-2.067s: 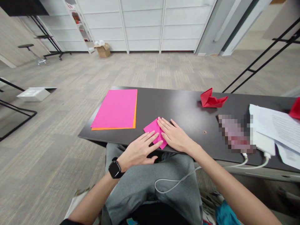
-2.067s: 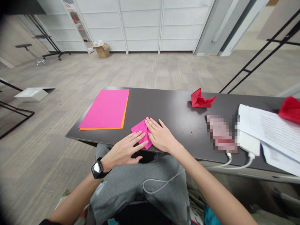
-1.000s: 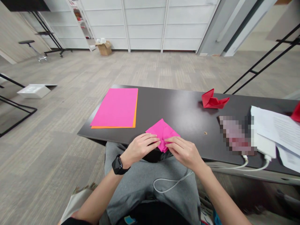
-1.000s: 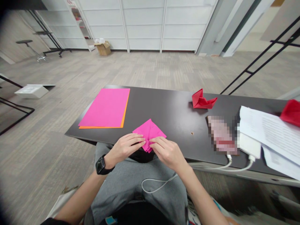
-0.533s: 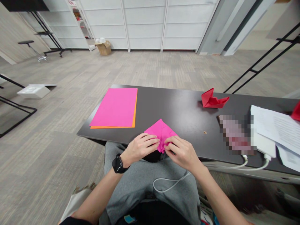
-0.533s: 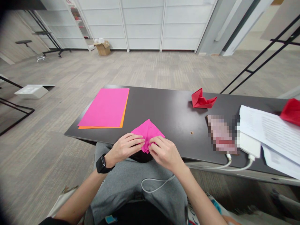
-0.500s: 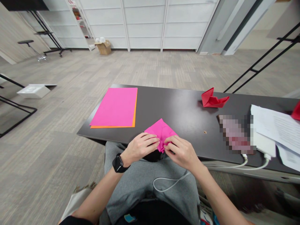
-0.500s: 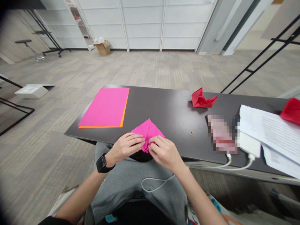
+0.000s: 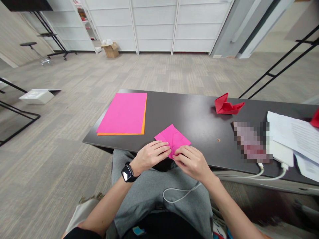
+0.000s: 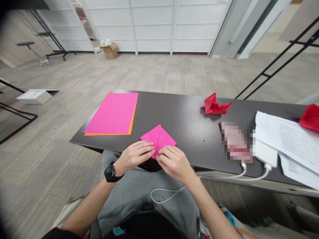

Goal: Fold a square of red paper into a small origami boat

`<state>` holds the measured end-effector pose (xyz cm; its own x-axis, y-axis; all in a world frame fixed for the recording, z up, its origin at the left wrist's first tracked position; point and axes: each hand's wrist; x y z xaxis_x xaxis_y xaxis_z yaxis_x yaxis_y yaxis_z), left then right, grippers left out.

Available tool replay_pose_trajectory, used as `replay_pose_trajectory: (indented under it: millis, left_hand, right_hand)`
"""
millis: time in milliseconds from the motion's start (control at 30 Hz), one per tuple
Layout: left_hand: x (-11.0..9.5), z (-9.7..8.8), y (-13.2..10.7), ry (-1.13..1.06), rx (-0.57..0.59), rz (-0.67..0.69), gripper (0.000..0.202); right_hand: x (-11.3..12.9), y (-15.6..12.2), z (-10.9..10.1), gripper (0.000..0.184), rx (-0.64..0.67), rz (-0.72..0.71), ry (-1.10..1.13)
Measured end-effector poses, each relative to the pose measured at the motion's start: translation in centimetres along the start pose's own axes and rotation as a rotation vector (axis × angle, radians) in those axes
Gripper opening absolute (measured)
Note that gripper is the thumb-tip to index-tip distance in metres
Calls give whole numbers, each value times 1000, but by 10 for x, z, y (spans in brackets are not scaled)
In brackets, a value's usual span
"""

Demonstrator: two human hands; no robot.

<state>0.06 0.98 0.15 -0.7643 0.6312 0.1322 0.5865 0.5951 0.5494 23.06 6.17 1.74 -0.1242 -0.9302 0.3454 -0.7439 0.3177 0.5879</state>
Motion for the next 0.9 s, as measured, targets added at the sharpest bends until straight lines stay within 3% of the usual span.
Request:
replay_pose_trajectory:
  millis: [200,300,467,567,700,833,900]
  left_hand:
    - [0,-4,2,-45,63,-15,23]
    - [1,-8,4,-67,87,-8,32]
    - [2,-11,5,-128,189,-28,39]
    - [1,-11,4,-134,255,-43,37]
    - [0,-12,4,-126,309,-46,37]
    - [0,-19,7,-174,334,-31,42]
    - [0,-23,8,-154,342,-93,48]
  right_hand:
    - [1,-3,0,11,15,63,70]
    - [3,-5,-7,7,63,115,124]
    - [0,7,-14,35,56,237,97]
    - [-8,16,-8,50,194,277,-11]
    - [-17,15,1,56,360,295,-69]
    - [-18,11,3,60,362,320,-76]
    - [-17,11,2,61,358,328,-76]
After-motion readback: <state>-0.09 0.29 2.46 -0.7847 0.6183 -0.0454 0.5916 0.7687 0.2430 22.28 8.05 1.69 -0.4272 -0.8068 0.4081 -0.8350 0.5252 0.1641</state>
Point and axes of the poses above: each hand's wrist, its own y-axis towards the middle knuckle, its own z-axis out of the palm, x = y × z, and after that the axes turned 12 degrees about y, right-handed
